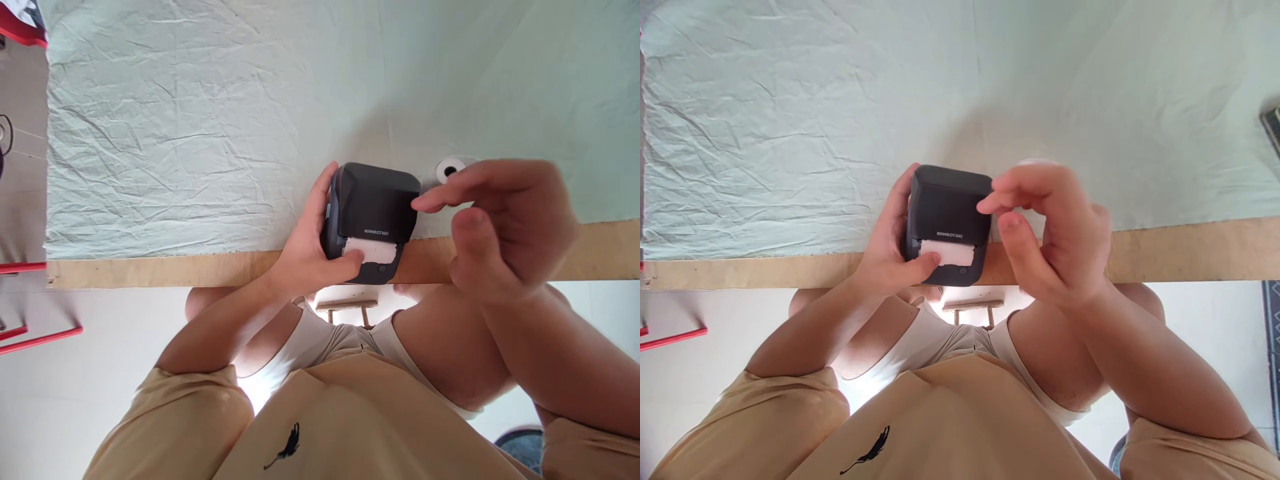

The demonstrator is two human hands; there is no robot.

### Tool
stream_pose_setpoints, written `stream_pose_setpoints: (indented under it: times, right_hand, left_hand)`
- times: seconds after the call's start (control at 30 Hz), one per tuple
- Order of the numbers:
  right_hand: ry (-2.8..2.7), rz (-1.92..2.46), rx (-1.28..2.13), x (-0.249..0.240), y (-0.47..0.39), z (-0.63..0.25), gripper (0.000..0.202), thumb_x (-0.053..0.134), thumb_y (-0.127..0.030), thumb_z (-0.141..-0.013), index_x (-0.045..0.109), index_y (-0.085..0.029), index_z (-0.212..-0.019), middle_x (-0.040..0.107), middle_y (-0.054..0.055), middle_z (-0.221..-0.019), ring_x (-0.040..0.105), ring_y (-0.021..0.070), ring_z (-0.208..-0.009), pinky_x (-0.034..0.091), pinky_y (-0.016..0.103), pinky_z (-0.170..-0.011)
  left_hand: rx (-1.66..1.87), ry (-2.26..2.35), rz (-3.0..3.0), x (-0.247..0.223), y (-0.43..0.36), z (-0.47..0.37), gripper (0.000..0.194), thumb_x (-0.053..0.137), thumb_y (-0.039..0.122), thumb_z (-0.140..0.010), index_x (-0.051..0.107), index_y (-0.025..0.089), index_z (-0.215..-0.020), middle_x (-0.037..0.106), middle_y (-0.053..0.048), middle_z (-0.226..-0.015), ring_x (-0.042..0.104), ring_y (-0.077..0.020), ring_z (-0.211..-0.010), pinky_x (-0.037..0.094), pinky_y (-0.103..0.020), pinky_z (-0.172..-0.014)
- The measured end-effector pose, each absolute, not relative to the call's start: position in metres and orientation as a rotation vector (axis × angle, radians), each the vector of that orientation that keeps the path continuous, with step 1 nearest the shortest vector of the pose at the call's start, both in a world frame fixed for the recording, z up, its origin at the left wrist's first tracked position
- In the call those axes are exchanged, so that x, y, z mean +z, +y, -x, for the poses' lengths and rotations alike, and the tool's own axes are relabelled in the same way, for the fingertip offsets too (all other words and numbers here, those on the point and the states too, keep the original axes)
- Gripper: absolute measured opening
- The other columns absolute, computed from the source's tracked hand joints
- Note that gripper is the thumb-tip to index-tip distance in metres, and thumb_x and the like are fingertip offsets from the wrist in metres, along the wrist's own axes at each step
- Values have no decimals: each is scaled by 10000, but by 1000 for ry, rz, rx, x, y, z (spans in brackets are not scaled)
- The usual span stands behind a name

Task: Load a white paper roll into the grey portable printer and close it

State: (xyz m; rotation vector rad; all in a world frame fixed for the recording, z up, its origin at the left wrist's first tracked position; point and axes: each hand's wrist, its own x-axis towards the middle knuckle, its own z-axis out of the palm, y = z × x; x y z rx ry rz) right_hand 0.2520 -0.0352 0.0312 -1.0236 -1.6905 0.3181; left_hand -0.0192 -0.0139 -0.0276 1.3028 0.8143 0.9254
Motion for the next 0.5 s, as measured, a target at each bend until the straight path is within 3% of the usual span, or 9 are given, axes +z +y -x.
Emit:
stream_pose_setpoints:
  times: [0.07, 0.13, 0.23, 0.3, 0.4, 0.5]
  right_hand:
    - [-1731, 996, 346, 29, -35, -251, 283, 660, -315, -1280, 831, -425, -1477, 904, -24, -1034, 807, 203, -747, 657, 392, -666]
    - [-1771, 998, 347, 26, -35, -252, 286, 731, -271, -1237, 831, -405, -1470, 934, -11, -1174, 781, 170, -748, 619, 354, -617]
    - [-1856, 1071, 391, 24, -36, -256, 325, 810, -306, -1208, 818, -393, -1521, 922, 59, -1533, 872, 200, -957, 618, 331, -591]
    - [-1913, 1103, 476, 25, -38, -258, 367, 819, -348, -1217, 793, -415, -1576, 872, 82, -1672, 912, 255, -1137, 665, 347, -620]
    - [-1953, 1071, 617, 27, -40, -259, 445, 793, -398, -1241, 715, -458, -1674, 790, 92, -1802, 893, 324, -1421, 746, 388, -711]
    - [-1965, 1065, 728, 27, -40, -258, 475, 714, -336, -1262, 653, -448, -1719, 746, 109, -1846, 824, 331, -1607, 793, 416, -834]
  left_hand:
    - [910, 789, -1294, -30, -14, 18, 1392, 1112, 786, -804, 425, 463, -1970, 712, -132, -1847, 820, -491, -1551, 779, -643, -1189]
    - [914, 753, -1273, -31, -14, 16, 1414, 1105, 809, -804, 405, 460, -1982, 690, -143, -1877, 801, -507, -1595, 768, -670, -1224]
    - [918, 716, -1199, -23, -13, 11, 1379, 1081, 880, -814, 440, 438, -1953, 713, -157, -1843, 786, -516, -1639, 756, -686, -1278]
    - [922, 774, -1131, -11, -14, 9, 1238, 1052, 905, -862, 541, 398, -1869, 770, -159, -1757, 806, -500, -1621, 755, -670, -1291]
    - [873, 869, -1067, 8, -17, 8, 955, 1074, 851, -909, 731, 305, -1614, 880, -136, -1531, 887, -442, -1454, 805, -558, -1152]
    - [799, 863, -1009, 15, -19, 9, 804, 1051, 827, -950, 800, 286, -1489, 916, -90, -1260, 932, -367, -1141, 804, -478, -896]
